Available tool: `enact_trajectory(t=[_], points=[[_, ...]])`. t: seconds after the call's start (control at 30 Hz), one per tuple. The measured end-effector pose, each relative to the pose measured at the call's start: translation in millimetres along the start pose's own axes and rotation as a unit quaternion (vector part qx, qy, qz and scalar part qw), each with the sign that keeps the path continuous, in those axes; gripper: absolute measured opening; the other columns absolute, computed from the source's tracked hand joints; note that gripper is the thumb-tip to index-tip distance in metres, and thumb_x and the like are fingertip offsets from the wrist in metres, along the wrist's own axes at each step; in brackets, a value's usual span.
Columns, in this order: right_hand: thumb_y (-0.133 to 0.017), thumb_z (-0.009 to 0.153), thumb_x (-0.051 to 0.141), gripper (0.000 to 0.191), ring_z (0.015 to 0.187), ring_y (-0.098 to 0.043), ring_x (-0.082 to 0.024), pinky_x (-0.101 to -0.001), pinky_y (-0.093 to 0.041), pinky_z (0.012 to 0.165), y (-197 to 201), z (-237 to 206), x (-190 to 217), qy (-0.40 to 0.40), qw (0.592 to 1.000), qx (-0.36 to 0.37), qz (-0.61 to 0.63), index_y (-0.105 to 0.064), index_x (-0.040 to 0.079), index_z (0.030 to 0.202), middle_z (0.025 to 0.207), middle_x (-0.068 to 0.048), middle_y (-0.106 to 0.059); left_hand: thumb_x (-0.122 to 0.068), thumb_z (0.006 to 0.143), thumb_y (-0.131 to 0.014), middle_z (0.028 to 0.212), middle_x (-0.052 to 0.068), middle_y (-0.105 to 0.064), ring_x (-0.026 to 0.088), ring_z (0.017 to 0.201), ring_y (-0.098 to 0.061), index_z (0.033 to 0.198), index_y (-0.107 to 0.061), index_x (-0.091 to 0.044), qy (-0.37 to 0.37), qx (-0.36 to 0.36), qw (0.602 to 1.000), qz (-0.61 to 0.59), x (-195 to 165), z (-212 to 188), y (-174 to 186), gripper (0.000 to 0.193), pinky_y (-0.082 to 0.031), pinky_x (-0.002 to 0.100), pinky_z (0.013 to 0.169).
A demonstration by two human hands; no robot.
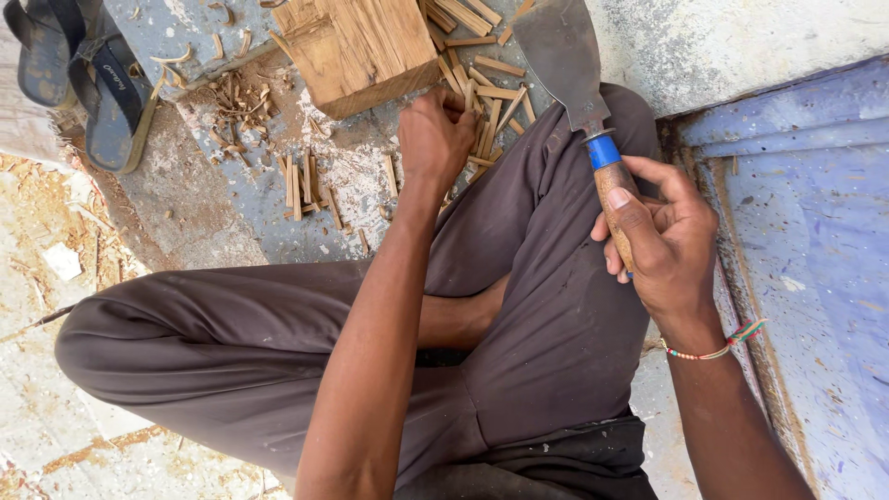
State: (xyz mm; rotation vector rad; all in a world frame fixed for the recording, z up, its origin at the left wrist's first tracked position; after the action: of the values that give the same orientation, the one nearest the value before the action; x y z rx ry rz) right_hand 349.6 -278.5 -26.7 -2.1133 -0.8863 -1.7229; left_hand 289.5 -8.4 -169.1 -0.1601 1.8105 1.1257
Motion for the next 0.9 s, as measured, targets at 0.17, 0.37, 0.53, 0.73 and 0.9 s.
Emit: enact_trajectory(t=[0.17,0.37,0.53,0.73,0.9], points=[[-0.062,0.104,0.023,0.043,0.049,-0.056,-0.010,-0.0224,-0.041,0.041,-2.4,0.1,1.1,-0.008,1.000,0.004,0.000,-0.055,-0.006,0.135,0.079,-0.015,-0.067,-0.011,0.080,-0.076,0.081,0.018,-0.077,0.022,0.056,-0.075,0.097,-0.073,0.001,0.000,-0.013,1.000,0.026,15.3,-12.6,14.2,0.021,-0.063,0.036,0.054],[-0.062,0.104,0.022,0.042,0.049,-0.056,-0.011,-0.0227,-0.041,0.040,-3.2,2.4,2.6,-0.007,1.000,0.005,-0.001,-0.056,-0.006,0.134,0.078,-0.016,-0.067,-0.025,0.083,-0.083,0.063,0.015,-0.072,0.016,0.043,-0.061,0.090,-0.076,0.000,-0.004,-0.076,0.996,0.045,-6.5,-4.7,7.8,0.027,-0.050,0.034,0.040],[-0.062,0.104,0.022,0.043,0.048,-0.056,-0.011,-0.0230,-0.041,0.040,-0.4,1.6,0.3,-0.011,1.000,0.004,-0.002,-0.055,-0.006,0.135,0.077,-0.016,-0.067,-0.019,0.082,-0.079,0.050,0.010,-0.065,0.010,0.031,-0.045,0.084,-0.076,-0.001,0.093,-0.052,0.994,-0.007,-4.4,5.3,-8.8,0.019,-0.037,0.029,0.028],[-0.062,0.103,0.023,0.044,0.048,-0.056,-0.011,-0.0229,-0.042,0.039,0.0,2.3,-1.4,-0.011,1.000,0.009,0.025,-0.054,-0.006,0.135,0.078,-0.016,-0.067,-0.008,0.083,-0.072,0.075,0.010,-0.072,0.011,0.041,-0.064,0.091,-0.076,-0.001,0.052,-0.029,0.996,-0.061,4.1,0.0,-0.8,0.011,-0.054,0.027,0.032],[-0.062,0.104,0.023,0.044,0.048,-0.056,-0.011,-0.0231,-0.042,0.040,1.1,3.2,-3.6,-0.015,0.999,0.011,0.034,-0.055,-0.006,0.135,0.078,-0.016,-0.067,-0.007,0.087,-0.072,0.089,0.013,-0.077,0.017,0.071,-0.074,0.097,-0.075,-0.002,-0.070,0.004,0.992,-0.105,-22.9,-26.5,20.4,0.012,-0.065,0.030,0.058]])
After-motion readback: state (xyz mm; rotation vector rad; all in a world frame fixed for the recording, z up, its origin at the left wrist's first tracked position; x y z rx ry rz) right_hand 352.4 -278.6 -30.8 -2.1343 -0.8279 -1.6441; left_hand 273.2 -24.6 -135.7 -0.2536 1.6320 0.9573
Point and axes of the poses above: each hand's wrist, its own z-axis towards the middle knuckle, its own y-axis out of the back of the hand, x = y × z, the point moved 6 cm from there along z, towards the middle knuckle
